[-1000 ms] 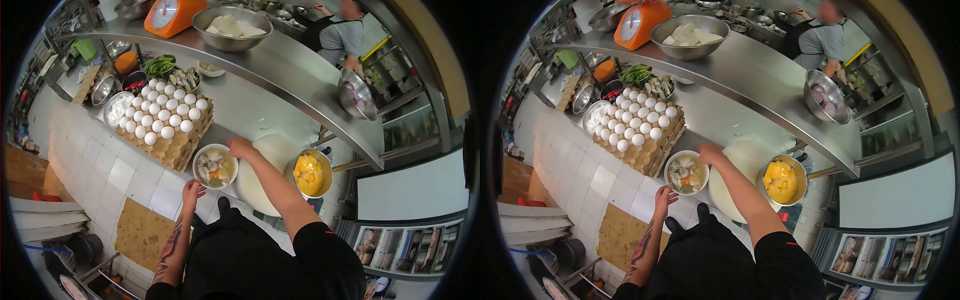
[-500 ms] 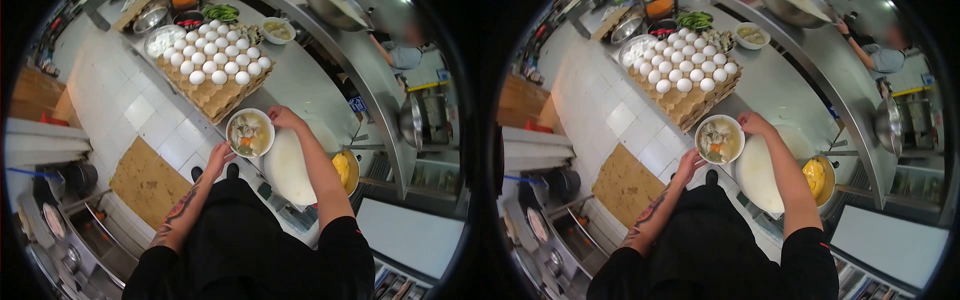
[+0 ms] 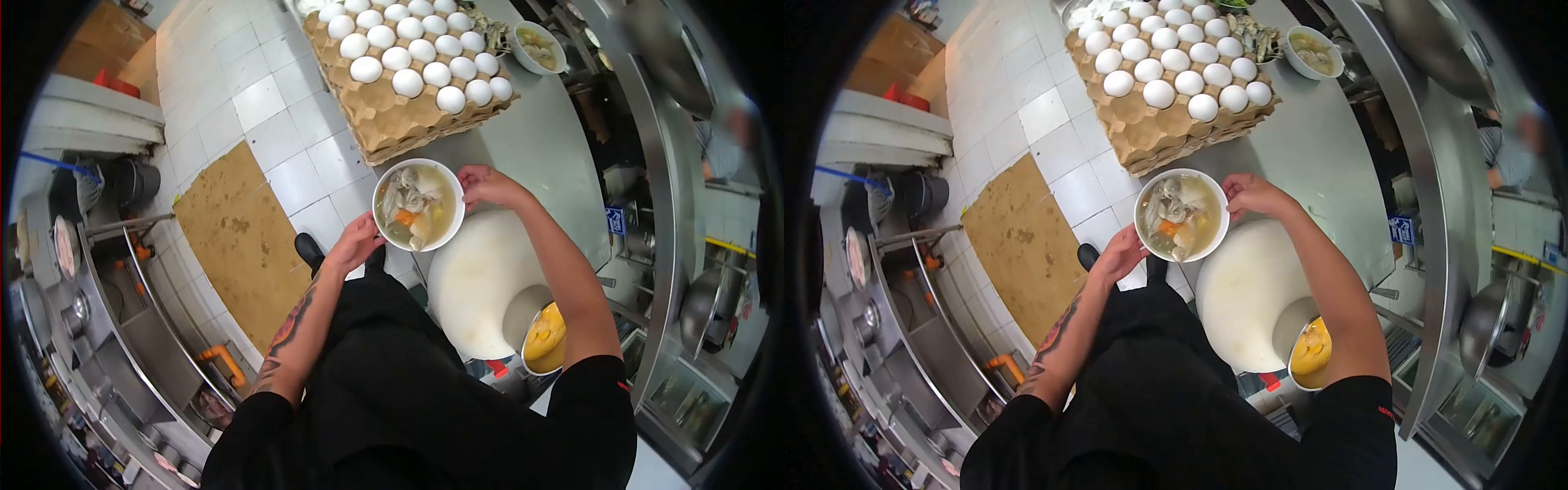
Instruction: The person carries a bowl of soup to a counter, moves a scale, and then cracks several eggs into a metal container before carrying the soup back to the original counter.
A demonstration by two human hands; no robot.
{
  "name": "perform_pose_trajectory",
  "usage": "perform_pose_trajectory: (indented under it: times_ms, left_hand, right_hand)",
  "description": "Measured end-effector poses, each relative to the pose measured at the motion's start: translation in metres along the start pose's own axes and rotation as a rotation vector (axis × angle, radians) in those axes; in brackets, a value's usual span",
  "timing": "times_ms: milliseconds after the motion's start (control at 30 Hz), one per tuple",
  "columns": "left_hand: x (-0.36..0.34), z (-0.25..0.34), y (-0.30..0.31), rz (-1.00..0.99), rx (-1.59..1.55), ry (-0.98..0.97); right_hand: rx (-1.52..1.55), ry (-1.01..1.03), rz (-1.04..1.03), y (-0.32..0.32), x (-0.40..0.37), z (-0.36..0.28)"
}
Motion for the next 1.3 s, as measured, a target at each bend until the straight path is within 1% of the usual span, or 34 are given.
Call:
perform_pose_trajectory:
  times_ms: [133,267,433,500,733,833,1000,1067,1200,1300]
  left_hand:
    - [0.006,-0.006,0.007,0.018,-0.037,-0.007]
    - [0.005,-0.012,0.015,0.011,-0.072,0.038]
    - [-0.001,-0.008,0.014,0.000,-0.067,0.050]
    - [-0.001,-0.008,0.015,0.047,-0.064,0.035]
    - [0.005,-0.013,0.021,-0.003,-0.072,0.011]
    - [-0.006,-0.011,0.024,0.015,-0.085,-0.010]
    - [-0.054,0.001,0.031,0.050,-0.138,-0.024]
    - [-0.083,0.013,0.036,0.063,-0.141,-0.047]
    - [-0.161,0.062,0.043,0.123,-0.158,-0.123]
    - [-0.228,0.104,0.069,0.188,-0.147,-0.201]
  right_hand:
    - [0.049,0.004,-0.026,-0.001,0.003,0.000]
    - [0.105,0.001,-0.056,-0.010,0.005,0.000]
    - [0.093,0.021,-0.058,-0.015,0.008,-0.002]
    - [0.071,0.030,-0.060,-0.017,0.007,-0.006]
    - [0.036,0.025,-0.015,-0.025,-0.006,-0.017]
    - [0.037,0.023,-0.012,-0.036,-0.010,-0.020]
    - [0.026,0.039,-0.035,-0.071,-0.027,-0.042]
    - [0.011,0.096,-0.047,-0.092,-0.037,-0.060]
    - [0.022,0.183,-0.082,-0.161,-0.063,-0.122]
    - [0.046,0.258,-0.117,-0.229,-0.074,-0.168]
Point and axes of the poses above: each hand's wrist, its own x-axis towards the middle knuckle, its own y-axis out of the back of the hand, z = x × y, the point moved 10 cm from there along x, towards the middle knuckle, and after that the axes turned 11 degrees about z, right-handed, at the moved point
